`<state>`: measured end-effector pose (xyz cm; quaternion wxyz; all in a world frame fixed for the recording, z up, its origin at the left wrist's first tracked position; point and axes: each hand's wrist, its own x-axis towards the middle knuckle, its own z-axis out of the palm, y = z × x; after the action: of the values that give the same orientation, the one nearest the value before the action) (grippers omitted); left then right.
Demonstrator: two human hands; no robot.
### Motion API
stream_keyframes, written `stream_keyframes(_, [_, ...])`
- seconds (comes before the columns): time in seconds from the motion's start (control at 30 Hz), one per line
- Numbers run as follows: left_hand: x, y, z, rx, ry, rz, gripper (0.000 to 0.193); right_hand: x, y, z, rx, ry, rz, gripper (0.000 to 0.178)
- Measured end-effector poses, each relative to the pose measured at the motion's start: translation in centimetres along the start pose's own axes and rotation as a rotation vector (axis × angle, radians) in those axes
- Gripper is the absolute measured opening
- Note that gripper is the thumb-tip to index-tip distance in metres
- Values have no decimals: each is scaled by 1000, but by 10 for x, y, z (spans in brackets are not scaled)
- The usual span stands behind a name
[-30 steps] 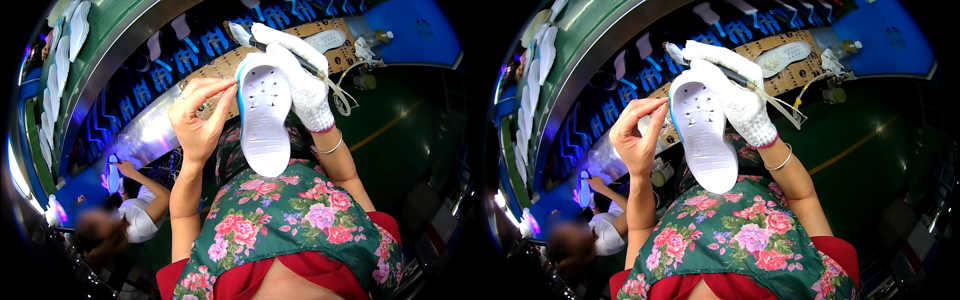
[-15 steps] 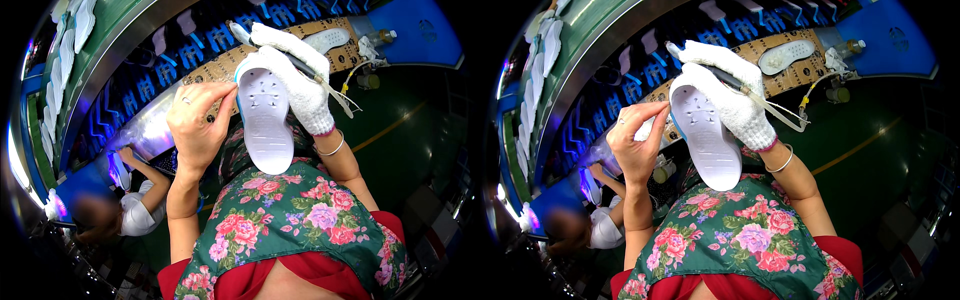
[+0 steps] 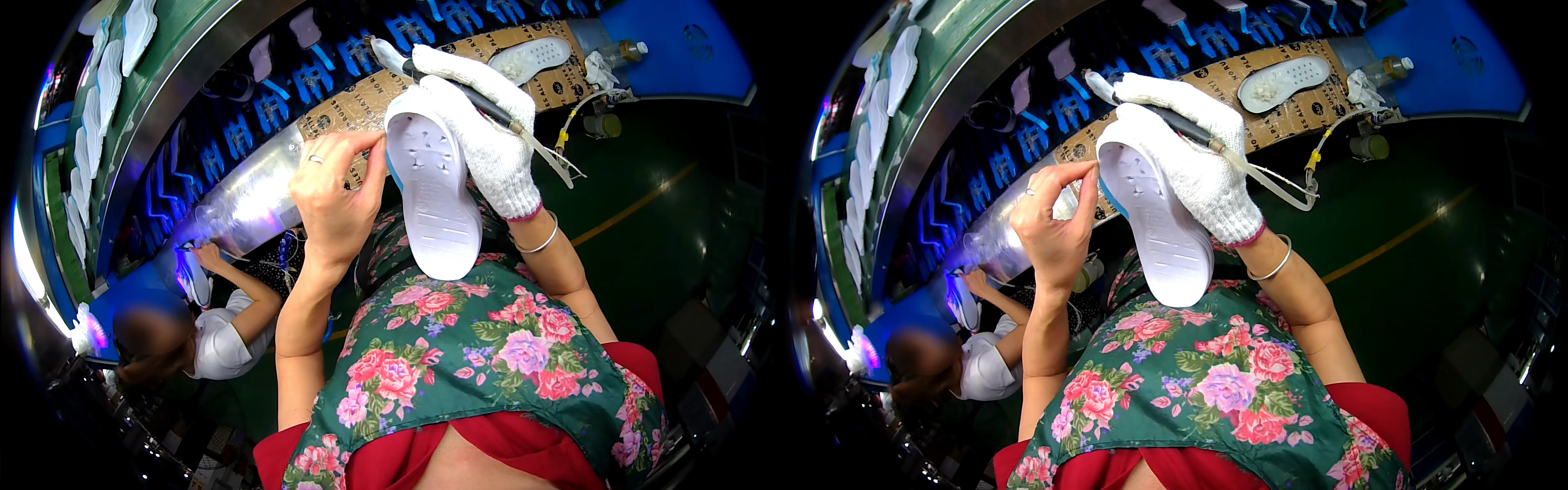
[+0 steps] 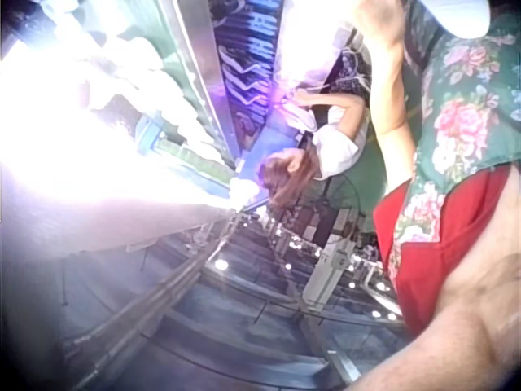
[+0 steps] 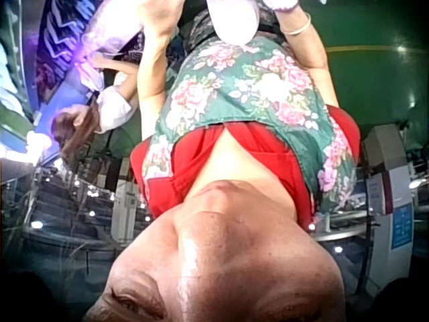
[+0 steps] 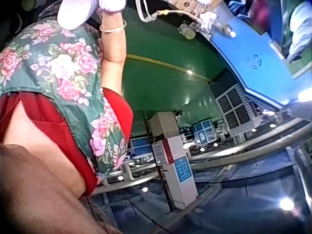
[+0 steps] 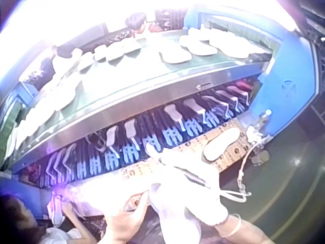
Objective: The person picks up shoe soles one at a time and applies adhesive to the edges using a brush.
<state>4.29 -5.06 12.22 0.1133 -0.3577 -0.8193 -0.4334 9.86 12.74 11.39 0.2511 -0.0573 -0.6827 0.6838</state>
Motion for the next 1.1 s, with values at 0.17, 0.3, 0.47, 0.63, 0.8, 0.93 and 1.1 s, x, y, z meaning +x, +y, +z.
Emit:
stream_keyframes(0.17, [-7,-5,7,59,11,12,15,-3,5,6,-26,47,3,38])
stream_keyframes(0.3, [-10,-5,11,68,15,4,14,-4,6,4,-55,38,11,42])
stream_keyframes(0.47, [-10,-6,13,-3,44,-53,14,-1,6,-1,-16,50,47,41])
stream_keyframes(0.63, [-7,-3,11,-11,23,-79,15,0,6,-1,16,63,53,41])
stream_keyframes(0.8, [0,-1,7,10,-29,-31,16,1,8,-5,51,59,74,41])
stream_keyframes(0.93, [6,0,4,46,-65,9,15,2,10,-4,45,56,39,41])
stream_keyframes(1.1, [13,3,1,116,-120,55,14,3,12,-2,57,57,23,41])
